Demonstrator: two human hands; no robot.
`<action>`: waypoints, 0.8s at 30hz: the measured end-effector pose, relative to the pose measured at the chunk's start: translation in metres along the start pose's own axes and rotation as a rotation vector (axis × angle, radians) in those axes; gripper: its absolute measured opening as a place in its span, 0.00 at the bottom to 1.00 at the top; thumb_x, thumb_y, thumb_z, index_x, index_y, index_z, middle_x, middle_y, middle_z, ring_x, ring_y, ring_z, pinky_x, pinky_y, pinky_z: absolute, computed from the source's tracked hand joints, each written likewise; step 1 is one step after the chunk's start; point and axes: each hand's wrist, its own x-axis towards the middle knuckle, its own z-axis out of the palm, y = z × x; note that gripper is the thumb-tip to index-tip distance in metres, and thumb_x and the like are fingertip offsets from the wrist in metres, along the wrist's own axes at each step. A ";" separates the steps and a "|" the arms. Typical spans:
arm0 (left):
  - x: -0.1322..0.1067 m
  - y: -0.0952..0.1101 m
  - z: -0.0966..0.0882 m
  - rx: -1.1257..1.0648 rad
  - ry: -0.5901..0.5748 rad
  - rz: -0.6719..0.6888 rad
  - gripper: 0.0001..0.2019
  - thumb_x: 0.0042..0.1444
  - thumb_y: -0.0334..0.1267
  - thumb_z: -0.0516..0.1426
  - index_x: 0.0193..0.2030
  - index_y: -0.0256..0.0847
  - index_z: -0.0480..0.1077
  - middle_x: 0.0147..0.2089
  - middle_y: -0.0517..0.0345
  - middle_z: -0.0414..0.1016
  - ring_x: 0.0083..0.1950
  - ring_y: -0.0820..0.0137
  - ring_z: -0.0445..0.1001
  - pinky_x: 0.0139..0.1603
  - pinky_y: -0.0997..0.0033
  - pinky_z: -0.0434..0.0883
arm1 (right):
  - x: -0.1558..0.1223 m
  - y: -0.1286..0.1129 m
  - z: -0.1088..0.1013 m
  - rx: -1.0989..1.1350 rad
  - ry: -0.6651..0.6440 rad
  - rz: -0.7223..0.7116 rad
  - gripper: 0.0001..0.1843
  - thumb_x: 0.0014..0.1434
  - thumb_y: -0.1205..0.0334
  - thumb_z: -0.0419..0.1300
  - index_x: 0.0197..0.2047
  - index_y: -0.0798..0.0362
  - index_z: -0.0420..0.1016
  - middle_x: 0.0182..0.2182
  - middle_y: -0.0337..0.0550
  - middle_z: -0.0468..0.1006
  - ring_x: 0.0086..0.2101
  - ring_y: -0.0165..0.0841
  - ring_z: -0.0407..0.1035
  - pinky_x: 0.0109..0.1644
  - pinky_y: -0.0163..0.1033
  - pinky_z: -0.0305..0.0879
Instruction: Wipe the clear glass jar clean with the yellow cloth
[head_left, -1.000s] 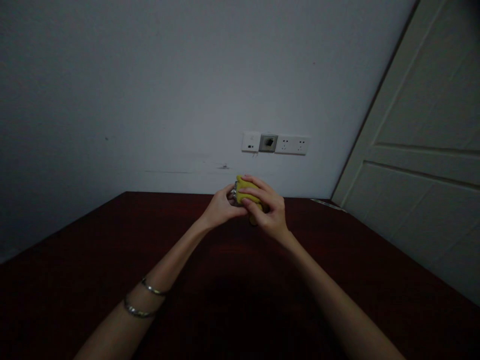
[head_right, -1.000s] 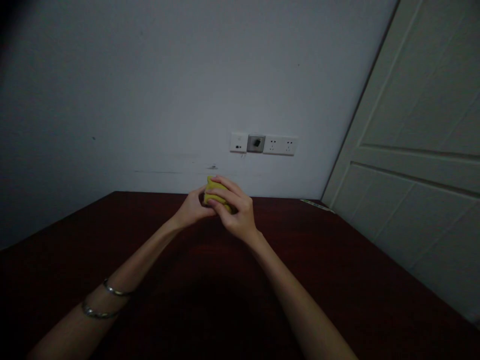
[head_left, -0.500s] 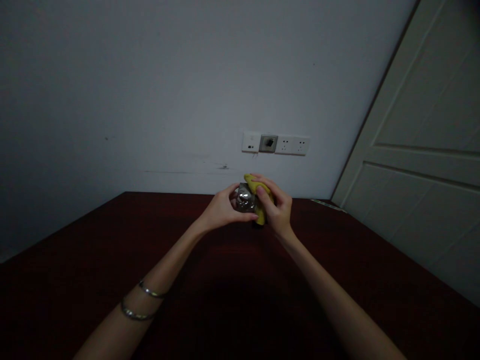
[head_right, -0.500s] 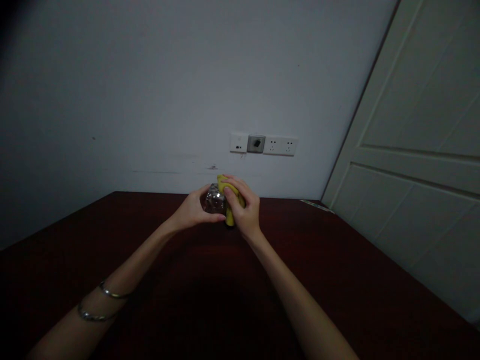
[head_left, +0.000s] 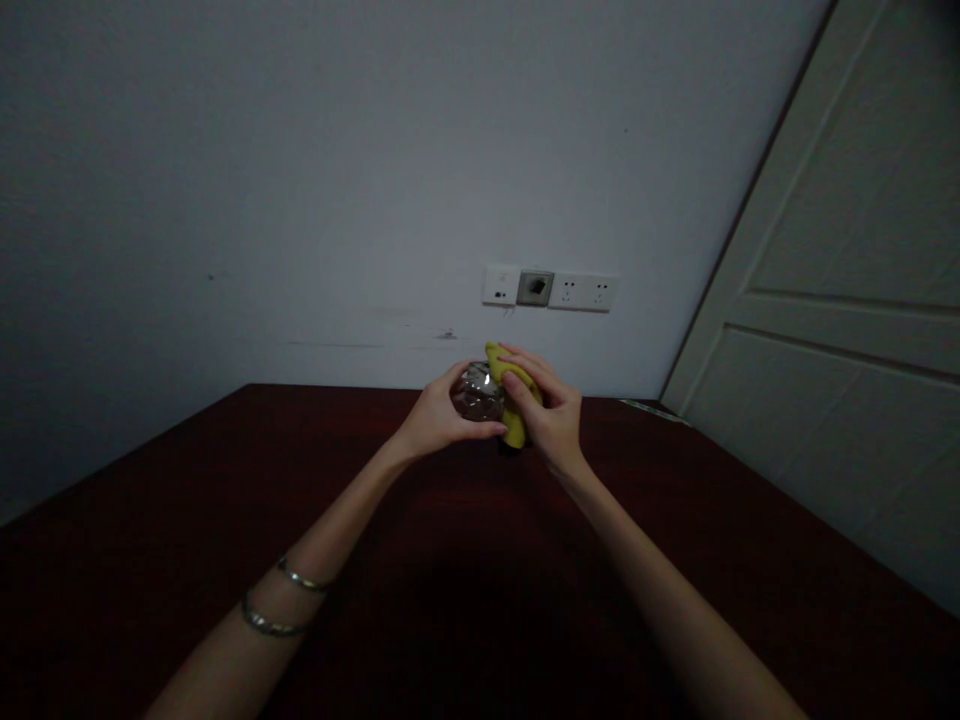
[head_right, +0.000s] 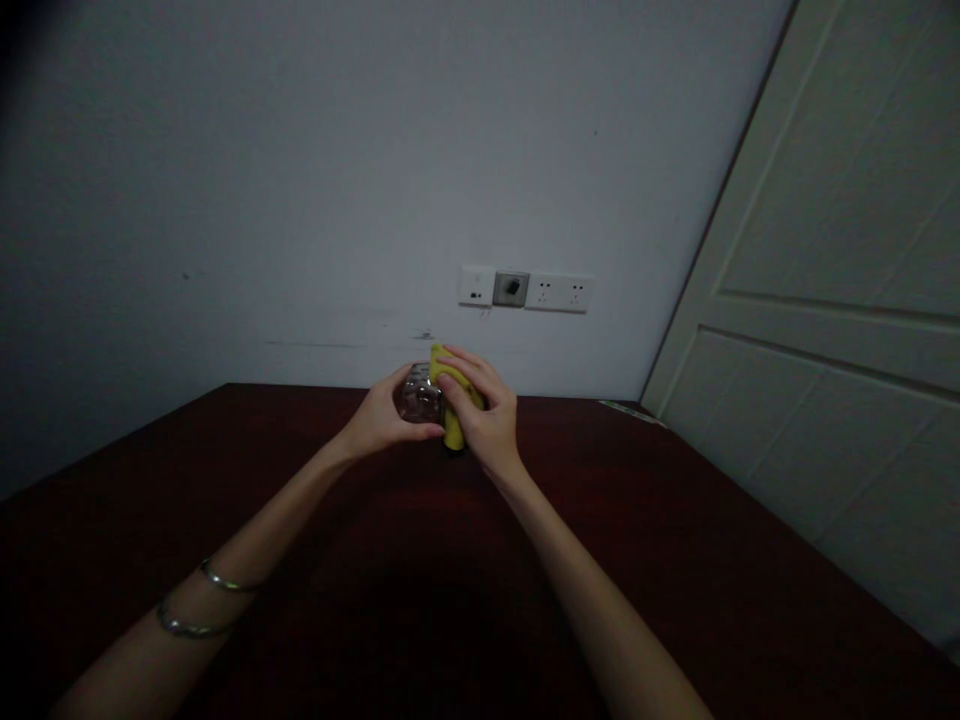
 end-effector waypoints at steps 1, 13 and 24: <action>0.001 0.000 0.000 -0.023 0.001 -0.025 0.35 0.34 0.37 0.69 0.51 0.34 0.63 0.49 0.46 0.73 0.48 0.61 0.74 0.50 0.61 0.71 | -0.001 -0.001 -0.001 -0.026 -0.034 -0.050 0.09 0.56 0.61 0.61 0.41 0.44 0.79 0.48 0.41 0.77 0.50 0.36 0.70 0.59 0.50 0.63; 0.007 -0.030 -0.003 0.160 0.043 -0.257 0.23 0.41 0.45 0.66 0.43 0.35 0.71 0.37 0.53 0.77 0.33 0.70 0.74 0.34 0.71 0.70 | -0.003 0.023 0.002 -0.072 -0.068 0.151 0.10 0.53 0.60 0.64 0.40 0.47 0.81 0.45 0.45 0.80 0.48 0.38 0.72 0.57 0.50 0.65; 0.004 -0.022 -0.002 0.324 0.036 -0.182 0.27 0.38 0.49 0.67 0.44 0.36 0.72 0.39 0.53 0.77 0.37 0.67 0.74 0.38 0.67 0.70 | -0.001 0.027 0.001 -0.049 -0.066 0.195 0.12 0.52 0.57 0.64 0.40 0.48 0.81 0.45 0.45 0.80 0.49 0.38 0.72 0.59 0.50 0.63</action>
